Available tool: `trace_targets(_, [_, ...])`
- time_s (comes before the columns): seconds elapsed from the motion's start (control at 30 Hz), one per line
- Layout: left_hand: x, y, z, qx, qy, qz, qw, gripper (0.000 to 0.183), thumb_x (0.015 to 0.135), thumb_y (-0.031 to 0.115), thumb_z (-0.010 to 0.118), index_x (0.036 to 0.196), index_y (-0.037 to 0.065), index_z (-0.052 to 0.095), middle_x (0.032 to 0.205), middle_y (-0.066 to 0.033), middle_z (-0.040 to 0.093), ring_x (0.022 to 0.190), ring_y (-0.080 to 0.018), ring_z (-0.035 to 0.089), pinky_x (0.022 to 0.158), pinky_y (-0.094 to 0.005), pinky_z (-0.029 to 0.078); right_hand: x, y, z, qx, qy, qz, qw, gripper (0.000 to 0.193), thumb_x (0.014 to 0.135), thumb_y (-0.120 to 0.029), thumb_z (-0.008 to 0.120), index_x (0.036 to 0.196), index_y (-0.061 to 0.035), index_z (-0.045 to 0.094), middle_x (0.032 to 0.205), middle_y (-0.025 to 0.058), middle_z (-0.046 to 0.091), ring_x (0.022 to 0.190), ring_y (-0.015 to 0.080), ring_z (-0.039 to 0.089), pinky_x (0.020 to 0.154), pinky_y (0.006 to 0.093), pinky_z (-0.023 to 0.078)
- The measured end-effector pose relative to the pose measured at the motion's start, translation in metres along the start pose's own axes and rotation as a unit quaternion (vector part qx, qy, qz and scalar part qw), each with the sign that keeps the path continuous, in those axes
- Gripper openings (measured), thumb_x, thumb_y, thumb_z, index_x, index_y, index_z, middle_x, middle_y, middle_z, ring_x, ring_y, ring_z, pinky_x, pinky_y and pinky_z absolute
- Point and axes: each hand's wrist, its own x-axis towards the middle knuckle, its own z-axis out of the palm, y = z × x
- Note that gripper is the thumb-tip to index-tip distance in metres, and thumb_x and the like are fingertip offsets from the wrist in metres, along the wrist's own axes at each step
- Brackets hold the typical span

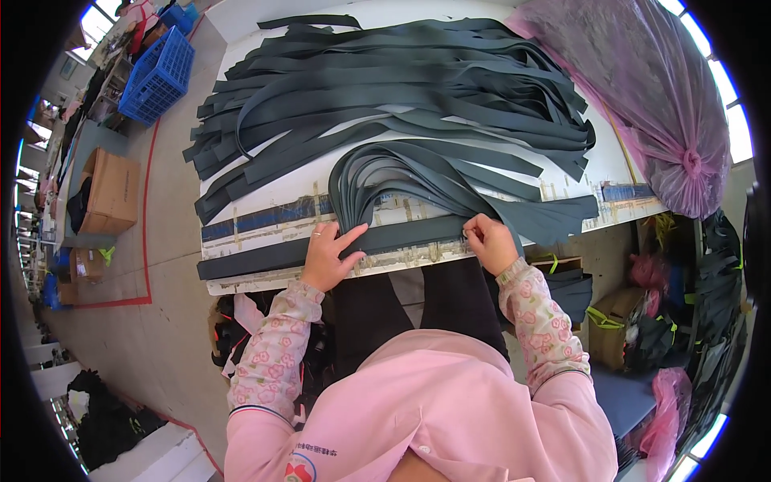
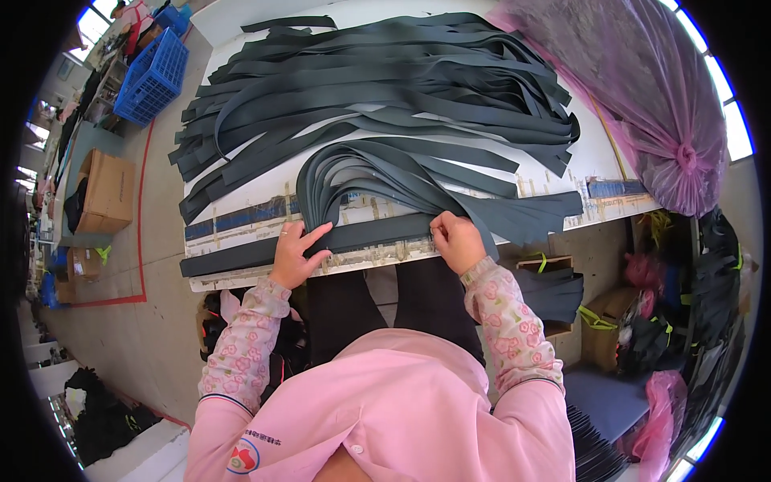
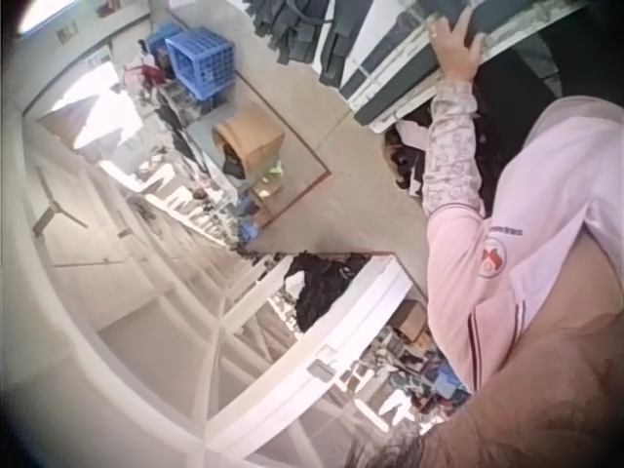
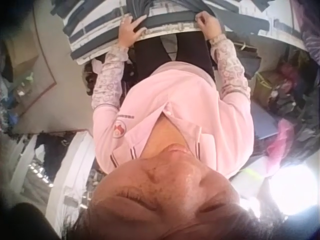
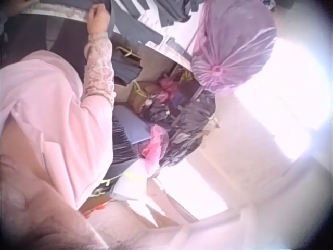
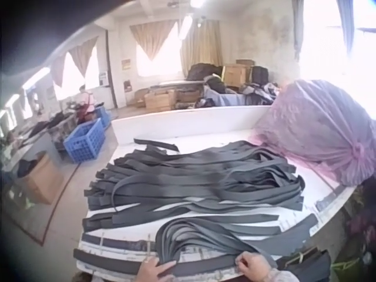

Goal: Organizing and stacking a bundle of black fabric straps on a workbench.

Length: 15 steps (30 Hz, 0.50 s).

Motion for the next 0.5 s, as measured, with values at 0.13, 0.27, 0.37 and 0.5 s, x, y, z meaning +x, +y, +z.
trace_targets(0.13, [0.001,-0.001,0.001,0.000,0.003,0.002,1.000,0.057,0.074,0.024,0.081,0.130,0.022,0.067,0.090,-0.0118,0.048,0.087,-0.0325,0.047,0.080,-0.0428,0.043,0.002,0.005,0.003,-0.062,0.019,-0.058,0.996,0.007,0.086,-0.008,0.067,0.091,-0.0033,0.067,0.073,0.0126,0.067,0.068,0.0271,0.066,0.063,0.0358,0.052])
trace_targets(0.27, [0.000,-0.004,0.002,0.002,0.003,0.002,1.000,0.056,0.075,0.024,0.080,0.129,0.022,0.067,0.090,-0.0117,0.048,0.087,-0.0324,0.047,0.080,-0.0426,0.043,0.007,-0.005,-0.013,0.030,-0.050,0.033,0.998,0.009,0.085,-0.008,0.068,0.093,-0.0037,0.068,0.075,0.0122,0.068,0.067,0.0236,0.067,0.063,0.0338,0.052])
trace_targets(0.37, [0.005,-0.002,0.004,-0.002,-0.001,0.006,1.000,0.055,0.076,0.023,0.079,0.129,0.022,0.067,0.090,-0.0115,0.048,0.087,-0.0323,0.047,0.081,-0.0426,0.043,0.005,-0.004,-0.018,0.130,-0.014,0.066,0.989,0.010,0.086,-0.008,0.067,0.095,-0.0031,0.068,0.077,0.0121,0.069,0.067,0.0200,0.066,0.064,0.0323,0.052])
trace_targets(0.5, [0.004,0.001,0.002,0.010,0.015,0.016,1.000,0.049,0.078,0.021,0.078,0.126,0.019,0.070,0.090,-0.0116,0.049,0.087,-0.0328,0.048,0.079,-0.0433,0.043,-0.005,-0.047,0.020,0.146,-0.147,-0.003,0.978,0.016,0.087,-0.012,0.065,0.098,-0.0002,0.068,0.077,0.0132,0.069,0.068,0.0212,0.066,0.065,0.0339,0.052])
